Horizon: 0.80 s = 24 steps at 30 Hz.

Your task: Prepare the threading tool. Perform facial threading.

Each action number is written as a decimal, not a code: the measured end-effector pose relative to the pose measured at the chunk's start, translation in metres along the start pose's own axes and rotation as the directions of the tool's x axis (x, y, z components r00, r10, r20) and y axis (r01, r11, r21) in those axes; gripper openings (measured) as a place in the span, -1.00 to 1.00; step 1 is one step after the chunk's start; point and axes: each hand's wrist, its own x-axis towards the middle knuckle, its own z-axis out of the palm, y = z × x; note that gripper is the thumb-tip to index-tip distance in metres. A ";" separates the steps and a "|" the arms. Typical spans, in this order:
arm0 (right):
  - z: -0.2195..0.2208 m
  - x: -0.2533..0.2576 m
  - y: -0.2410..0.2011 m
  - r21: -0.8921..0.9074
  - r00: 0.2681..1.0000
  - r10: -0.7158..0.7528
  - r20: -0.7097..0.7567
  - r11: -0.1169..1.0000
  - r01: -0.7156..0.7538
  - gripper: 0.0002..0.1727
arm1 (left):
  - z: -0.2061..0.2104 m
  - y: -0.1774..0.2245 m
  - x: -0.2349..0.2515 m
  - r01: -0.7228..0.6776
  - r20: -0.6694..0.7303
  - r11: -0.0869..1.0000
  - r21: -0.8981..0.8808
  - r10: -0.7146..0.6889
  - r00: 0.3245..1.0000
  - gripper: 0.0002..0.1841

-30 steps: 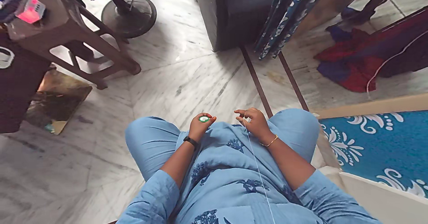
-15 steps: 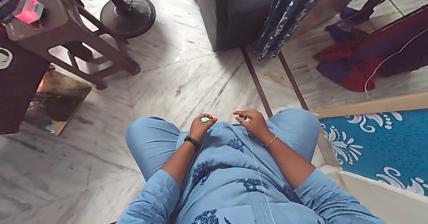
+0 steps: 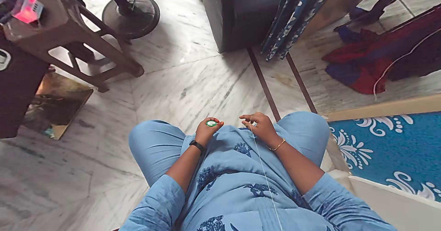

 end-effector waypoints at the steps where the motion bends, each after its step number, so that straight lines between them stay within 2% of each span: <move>1: 0.000 0.000 0.000 -0.001 1.000 -0.001 0.000 1.000 0.001 -0.71 | 0.000 0.000 0.000 0.000 0.003 1.000 -0.002 0.000 1.000 -0.63; 24: -0.001 -0.001 -0.002 -0.022 1.000 0.003 0.028 1.000 -0.002 -0.70 | 0.000 -0.001 0.000 -0.002 0.009 1.000 -0.004 0.002 1.000 -0.65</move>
